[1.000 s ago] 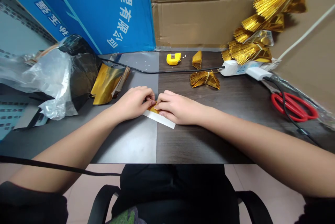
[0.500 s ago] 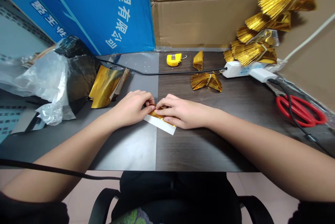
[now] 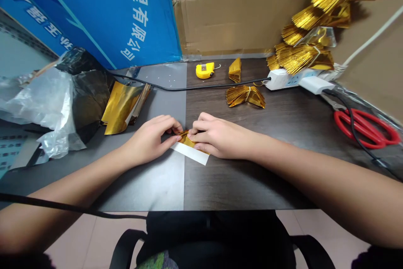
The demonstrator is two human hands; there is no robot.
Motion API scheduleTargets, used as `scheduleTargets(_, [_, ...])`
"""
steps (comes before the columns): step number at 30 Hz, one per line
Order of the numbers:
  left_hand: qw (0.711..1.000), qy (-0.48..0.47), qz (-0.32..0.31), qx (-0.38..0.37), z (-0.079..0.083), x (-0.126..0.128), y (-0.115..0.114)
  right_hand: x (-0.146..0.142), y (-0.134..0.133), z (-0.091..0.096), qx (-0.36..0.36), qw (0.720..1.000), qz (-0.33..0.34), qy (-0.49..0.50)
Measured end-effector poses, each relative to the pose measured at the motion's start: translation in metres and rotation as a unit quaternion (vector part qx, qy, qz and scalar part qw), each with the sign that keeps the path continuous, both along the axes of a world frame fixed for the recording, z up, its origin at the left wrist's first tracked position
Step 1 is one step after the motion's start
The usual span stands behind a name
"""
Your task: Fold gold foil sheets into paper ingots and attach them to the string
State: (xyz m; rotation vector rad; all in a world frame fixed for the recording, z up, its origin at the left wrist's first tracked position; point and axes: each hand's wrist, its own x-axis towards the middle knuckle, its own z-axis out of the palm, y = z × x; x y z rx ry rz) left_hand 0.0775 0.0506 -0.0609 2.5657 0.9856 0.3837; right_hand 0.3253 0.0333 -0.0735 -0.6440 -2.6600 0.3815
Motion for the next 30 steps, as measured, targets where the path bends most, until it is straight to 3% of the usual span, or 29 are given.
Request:
scheduleTargets(5, [0.995,-0.072,-0.022,0.07,-0.013,-0.013,-0.003,0.0,0.0,0.001,0.035,0.999,-0.014,-0.035])
scheduleTargets(11, [0.986,-0.105,-0.077,0.1,-0.011,-0.017,0.0,0.002,0.001,0.002,0.052,0.996,-0.018,-0.068])
scheduleTargets(17, [0.981,-0.092,-0.128,0.111,-0.008,-0.025,0.004,0.0,-0.002,0.004,0.082,0.994,-0.014,-0.073])
scheduleTargets(30, [0.971,-0.018,-0.154,0.18,-0.011,-0.029,0.0,0.0,-0.005,0.002,0.144,0.986,-0.024,-0.082])
